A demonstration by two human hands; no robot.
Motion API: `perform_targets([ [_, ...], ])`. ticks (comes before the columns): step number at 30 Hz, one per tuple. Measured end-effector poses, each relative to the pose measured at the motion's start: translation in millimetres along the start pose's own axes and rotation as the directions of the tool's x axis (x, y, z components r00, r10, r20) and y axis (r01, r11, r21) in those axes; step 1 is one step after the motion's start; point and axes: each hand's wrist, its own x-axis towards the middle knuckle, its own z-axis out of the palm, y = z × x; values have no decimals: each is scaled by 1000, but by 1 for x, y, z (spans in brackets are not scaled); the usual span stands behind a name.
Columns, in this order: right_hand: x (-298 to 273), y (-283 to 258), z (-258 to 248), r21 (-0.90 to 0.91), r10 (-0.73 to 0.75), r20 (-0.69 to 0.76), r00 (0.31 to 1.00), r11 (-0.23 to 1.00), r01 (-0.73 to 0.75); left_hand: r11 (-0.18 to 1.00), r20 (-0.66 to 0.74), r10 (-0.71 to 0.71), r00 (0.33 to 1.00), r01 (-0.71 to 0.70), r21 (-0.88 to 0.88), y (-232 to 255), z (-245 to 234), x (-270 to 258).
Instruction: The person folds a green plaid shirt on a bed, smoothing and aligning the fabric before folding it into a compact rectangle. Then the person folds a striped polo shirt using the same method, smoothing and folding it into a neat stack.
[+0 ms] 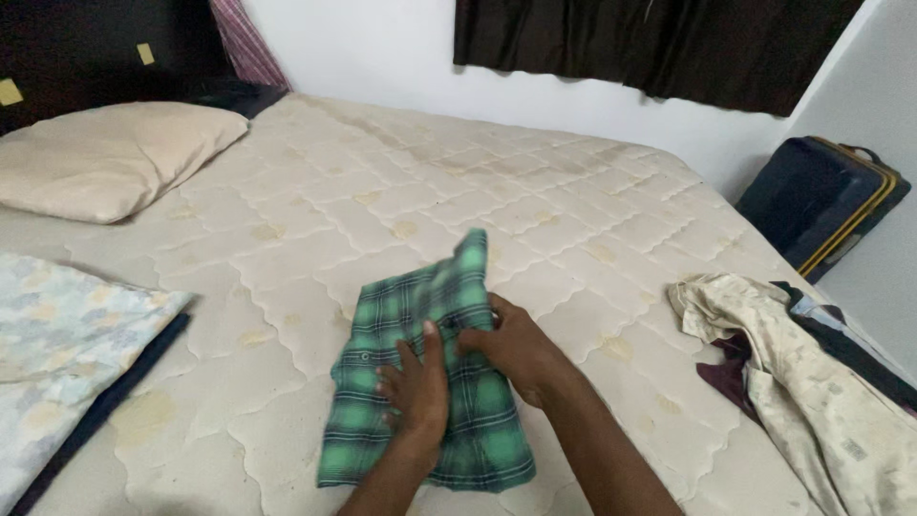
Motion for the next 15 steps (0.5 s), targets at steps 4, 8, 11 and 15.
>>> perform_targets([
  [4,-23,-67,14,-394,-311,50,949,867,305,605,408,194,892,218,-766,45,-2,-16],
  [8,-35,-97,20,-671,-535,79,841,595,442,165,308,526,793,260,-951,79,18,5],
  [11,-40,-70,22,-802,-629,171,759,359,478,81,318,610,726,342,-936,55,16,19],
  [15,-52,24,36,-858,-501,325,802,200,473,145,431,287,856,406,-902,-18,-23,6],
])
